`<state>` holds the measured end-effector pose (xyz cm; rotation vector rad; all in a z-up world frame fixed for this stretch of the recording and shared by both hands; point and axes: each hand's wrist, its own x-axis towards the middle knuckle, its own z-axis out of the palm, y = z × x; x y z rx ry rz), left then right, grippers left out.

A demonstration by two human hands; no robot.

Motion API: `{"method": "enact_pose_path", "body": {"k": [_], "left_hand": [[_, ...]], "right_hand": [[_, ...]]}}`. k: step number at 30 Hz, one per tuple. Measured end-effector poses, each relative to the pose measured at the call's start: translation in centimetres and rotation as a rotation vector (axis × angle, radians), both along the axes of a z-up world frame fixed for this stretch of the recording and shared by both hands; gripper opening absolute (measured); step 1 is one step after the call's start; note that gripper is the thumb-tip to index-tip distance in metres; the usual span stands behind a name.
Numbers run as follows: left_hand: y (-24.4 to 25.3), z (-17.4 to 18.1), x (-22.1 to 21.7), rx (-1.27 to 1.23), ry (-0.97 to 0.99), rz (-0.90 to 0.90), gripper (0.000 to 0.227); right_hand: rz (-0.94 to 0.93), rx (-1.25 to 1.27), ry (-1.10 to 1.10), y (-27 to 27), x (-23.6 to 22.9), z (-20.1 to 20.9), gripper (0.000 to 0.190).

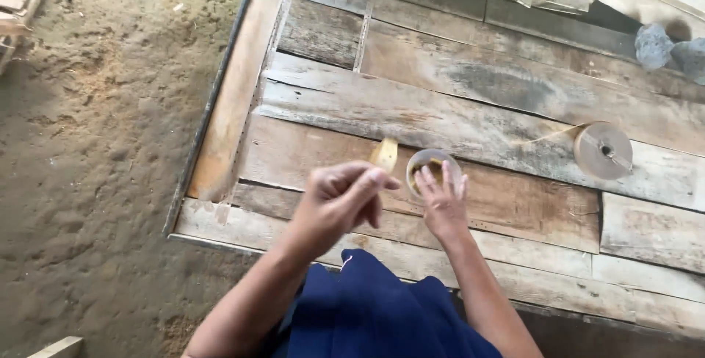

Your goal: Applying adhesive to thin wood strips and attaching them to a wooden board surface.

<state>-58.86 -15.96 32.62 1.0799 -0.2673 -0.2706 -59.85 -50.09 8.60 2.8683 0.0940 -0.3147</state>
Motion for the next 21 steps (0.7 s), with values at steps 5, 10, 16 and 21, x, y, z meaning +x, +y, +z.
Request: {"method": "enact_pose_path", "body": {"k": [5, 10, 16, 21], "left_hand": [[-3.6, -3.3, -1.2, 0.006, 0.06, -0.04, 0.024], [-7.2, -7.4, -2.9, 0.088, 0.027, -0.075, 0.021], [-9.2, -12.1, -5.4, 0.309, -0.133, -0.355, 0.015], [-10.1, -17.5, -6.2, 0.499, -0.271, -0.593, 0.029]], "right_hand": [[-0.085, 0.421, -0.16, 0.6, 1.3, 4.8, 0.09], [-0.832, 2.079, 0.097, 5.7, -0.3, 13.6, 0.026], [-0.809, 2.175, -0.028, 3.9, 1.5, 16.3, 0.035], [-0.674, 2.125, -0.376, 5.2, 0.9, 20.9, 0.021]]}}
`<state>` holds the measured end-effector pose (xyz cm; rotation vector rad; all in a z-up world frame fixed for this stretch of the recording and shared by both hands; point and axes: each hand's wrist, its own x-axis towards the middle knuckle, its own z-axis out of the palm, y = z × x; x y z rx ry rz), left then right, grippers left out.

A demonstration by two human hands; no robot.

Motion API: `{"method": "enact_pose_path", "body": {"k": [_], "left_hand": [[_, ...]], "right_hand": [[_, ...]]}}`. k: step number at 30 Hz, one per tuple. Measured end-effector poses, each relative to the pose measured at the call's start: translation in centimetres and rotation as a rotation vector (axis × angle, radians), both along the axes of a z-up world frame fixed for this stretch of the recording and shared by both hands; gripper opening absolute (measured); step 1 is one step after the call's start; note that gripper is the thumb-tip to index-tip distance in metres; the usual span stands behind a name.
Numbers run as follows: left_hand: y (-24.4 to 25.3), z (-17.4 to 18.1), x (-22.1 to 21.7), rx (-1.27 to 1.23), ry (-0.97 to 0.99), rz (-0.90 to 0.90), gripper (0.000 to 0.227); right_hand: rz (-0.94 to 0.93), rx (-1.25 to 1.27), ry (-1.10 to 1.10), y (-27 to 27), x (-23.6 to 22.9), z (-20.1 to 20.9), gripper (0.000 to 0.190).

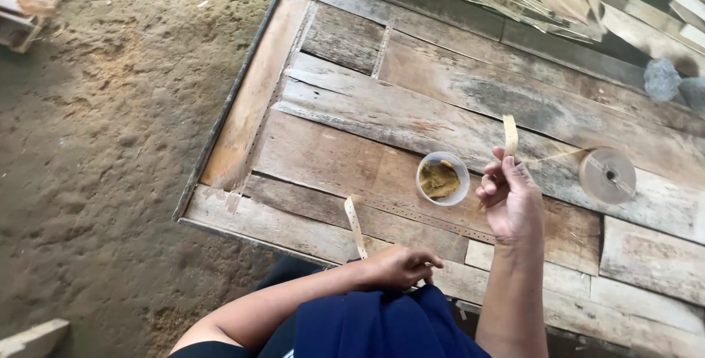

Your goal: Applying adhesive to thin wood strips and attaching them to a wooden board surface.

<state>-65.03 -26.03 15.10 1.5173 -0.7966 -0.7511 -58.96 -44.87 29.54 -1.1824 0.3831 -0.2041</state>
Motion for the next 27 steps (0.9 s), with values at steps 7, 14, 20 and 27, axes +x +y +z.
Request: {"method": "enact_pose_path", "body": {"k": [7, 14, 20, 27], "left_hand": [[1.5, -5.0, 2.8, 0.293, -0.148, -0.087, 0.058], [3.8, -12.4, 5.0, 0.533, -0.133, -0.249, 0.046], [4.7, -2.1, 7.1, 0.27, -0.193, -0.258, 0.057], [-5.9, -7.4, 5.6, 0.391, -1.213, 0.567, 0.026]], "right_hand": [[-0.166, -0.161, -0.147, -0.7, -3.0, 2.5, 0.015], [-0.329, -0.162, -0.146, -4.3, -7.3, -1.0, 0.019], [-0.266, -0.24, 0.035, -5.0, -10.7, -3.7, 0.025], [-0.222, -0.432, 0.216, -5.3, -13.4, -7.2, 0.026]]}}
